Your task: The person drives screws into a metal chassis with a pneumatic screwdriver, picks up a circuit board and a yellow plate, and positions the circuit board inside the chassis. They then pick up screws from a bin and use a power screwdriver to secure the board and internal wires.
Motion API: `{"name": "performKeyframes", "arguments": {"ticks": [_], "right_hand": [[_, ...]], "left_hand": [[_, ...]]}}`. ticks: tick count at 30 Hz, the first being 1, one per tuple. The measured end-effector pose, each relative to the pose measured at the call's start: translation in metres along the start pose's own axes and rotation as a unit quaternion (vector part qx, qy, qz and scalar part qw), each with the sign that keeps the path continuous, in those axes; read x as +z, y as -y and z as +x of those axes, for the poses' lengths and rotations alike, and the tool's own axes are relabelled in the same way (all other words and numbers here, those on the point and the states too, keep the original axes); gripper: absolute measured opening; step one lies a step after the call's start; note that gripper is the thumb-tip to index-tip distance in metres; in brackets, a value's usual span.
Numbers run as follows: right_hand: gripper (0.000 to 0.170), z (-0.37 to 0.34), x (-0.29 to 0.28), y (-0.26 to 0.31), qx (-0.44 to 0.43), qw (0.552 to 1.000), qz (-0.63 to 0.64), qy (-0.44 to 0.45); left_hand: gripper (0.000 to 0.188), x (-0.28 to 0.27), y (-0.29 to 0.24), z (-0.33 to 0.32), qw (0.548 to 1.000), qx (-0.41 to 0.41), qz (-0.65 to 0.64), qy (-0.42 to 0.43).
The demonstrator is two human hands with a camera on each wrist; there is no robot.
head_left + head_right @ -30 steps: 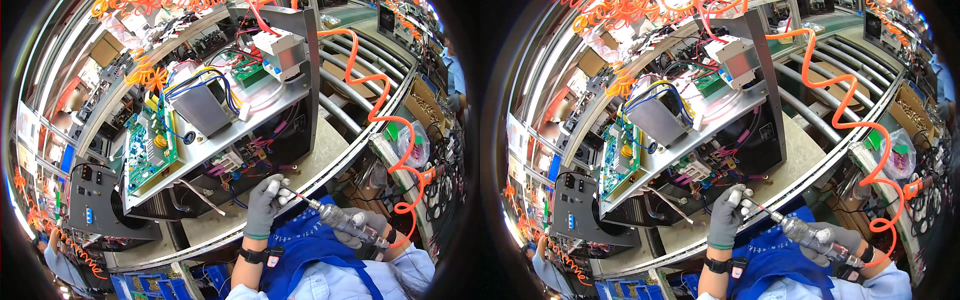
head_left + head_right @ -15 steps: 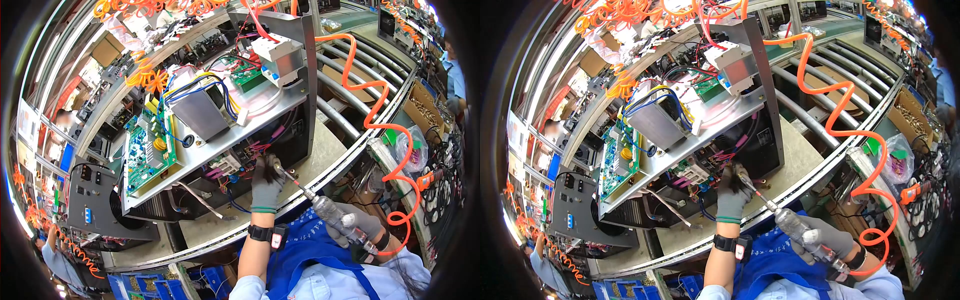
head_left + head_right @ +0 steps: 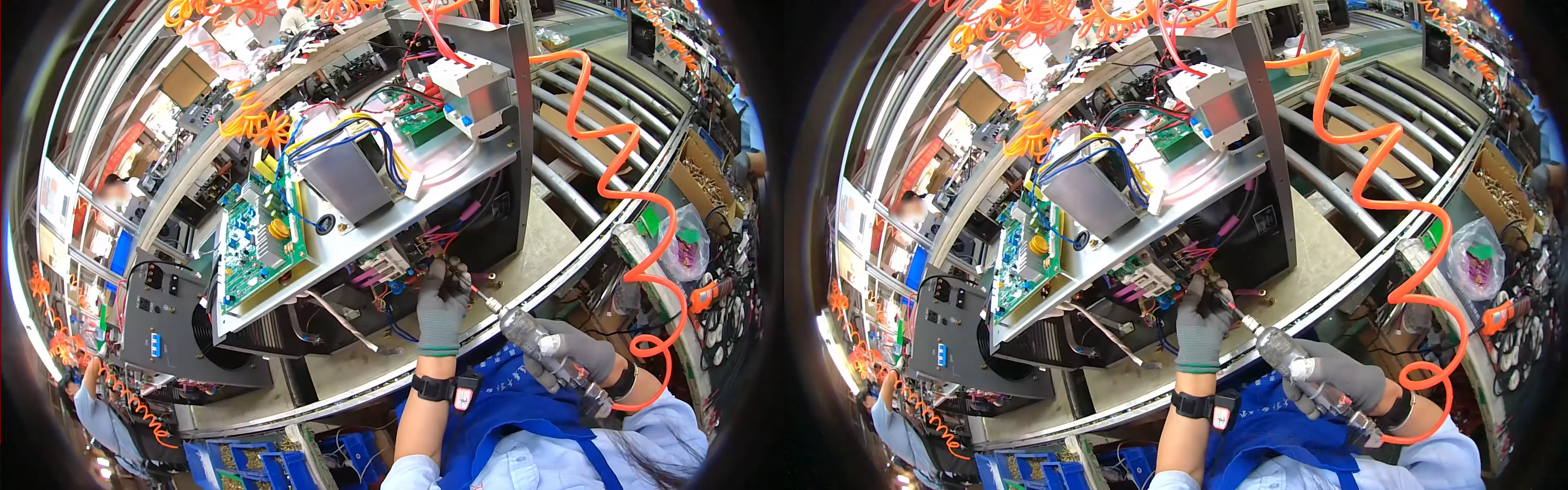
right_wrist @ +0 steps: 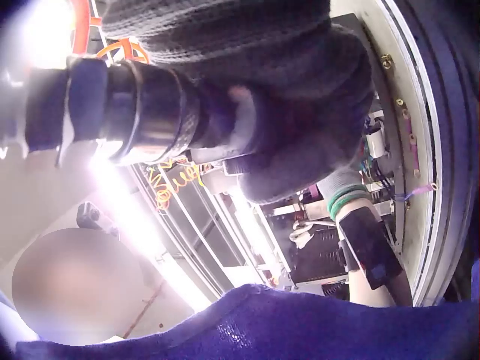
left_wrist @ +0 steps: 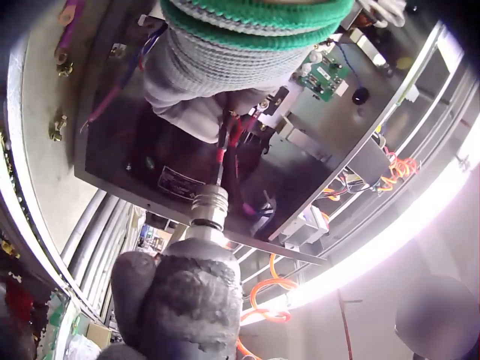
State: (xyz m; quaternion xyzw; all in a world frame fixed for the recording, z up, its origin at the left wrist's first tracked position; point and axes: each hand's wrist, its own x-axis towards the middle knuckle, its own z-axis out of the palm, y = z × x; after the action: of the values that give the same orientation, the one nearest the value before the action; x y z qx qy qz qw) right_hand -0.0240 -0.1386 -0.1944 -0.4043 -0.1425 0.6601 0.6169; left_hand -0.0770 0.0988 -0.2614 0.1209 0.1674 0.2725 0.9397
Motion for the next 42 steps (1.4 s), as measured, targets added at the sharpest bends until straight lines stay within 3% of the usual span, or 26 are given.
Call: {"name": "performKeyframes", "arguments": {"ticks": [4,11,17,20,22,26,29,31,32,34,35,36,37,38,40,42], "right_hand": [[0.067,0.0,0.007,0.003,-0.004,1.0,-0.023,-0.014],[0.068,0.008,0.011,0.004,0.008,0.999,-0.047,-0.006],[0.073,0.006,0.017,0.002,-0.038,0.99,-0.135,-0.024],[0.074,0.005,0.014,0.0,-0.043,0.993,-0.111,-0.019],[0.073,0.004,0.011,-0.001,-0.046,0.994,-0.101,-0.022],[0.076,0.003,0.012,-0.001,-0.048,0.995,-0.086,-0.035],[0.08,0.003,0.009,-0.001,-0.053,0.996,-0.076,-0.014],[0.078,0.003,0.011,-0.001,-0.055,0.996,-0.066,-0.01],[0.076,0.003,0.012,0.0,-0.056,0.997,-0.057,-0.006],[0.079,0.002,0.016,0.004,-0.06,0.996,-0.059,-0.005],[0.082,0.001,0.017,0.005,-0.062,0.996,-0.06,-0.004],[0.082,0.001,0.017,0.005,-0.062,0.996,-0.058,-0.004],[0.082,0.0,0.016,0.004,-0.066,0.996,-0.058,-0.006],[0.081,-0.001,0.016,0.004,-0.069,0.996,-0.057,-0.007],[0.081,-0.004,0.015,0.007,-0.061,0.997,-0.046,0.003],[0.082,-0.006,0.012,0.008,-0.055,0.998,-0.036,0.015]], "left_hand": [[0.019,0.0,0.001,-0.003,1.0,0.012,0.007,-0.022],[0.017,0.002,-0.008,-0.001,0.999,-0.006,-0.035,0.024],[0.017,0.023,-0.011,-0.011,0.999,-0.045,-0.023,-0.016],[0.018,0.023,-0.008,-0.012,0.996,-0.044,-0.061,0.038],[0.02,0.015,-0.002,-0.005,0.994,-0.062,-0.082,-0.044],[0.02,0.008,0.009,0.011,0.984,-0.055,-0.142,-0.097],[0.019,-0.011,0.014,0.032,0.979,-0.066,-0.191,-0.04],[0.018,-0.022,0.02,0.041,0.961,-0.085,-0.247,0.092],[0.018,-0.028,0.025,0.041,0.961,-0.085,-0.247,0.093],[0.023,-0.025,0.028,0.033,0.99,0.045,-0.116,0.07],[0.023,-0.024,0.03,0.028,0.99,0.045,-0.116,0.07],[0.024,-0.008,0.03,0.01,0.988,0.149,0.043,0.022],[0.026,0.003,0.029,-0.002,0.947,0.248,0.201,-0.027],[0.026,0.005,0.027,-0.007,0.947,0.246,0.202,-0.029],[0.026,0.009,0.02,-0.01,0.865,0.338,0.37,-0.006],[0.023,0.01,0.013,-0.008,0.852,0.35,0.389,0.007]]}}
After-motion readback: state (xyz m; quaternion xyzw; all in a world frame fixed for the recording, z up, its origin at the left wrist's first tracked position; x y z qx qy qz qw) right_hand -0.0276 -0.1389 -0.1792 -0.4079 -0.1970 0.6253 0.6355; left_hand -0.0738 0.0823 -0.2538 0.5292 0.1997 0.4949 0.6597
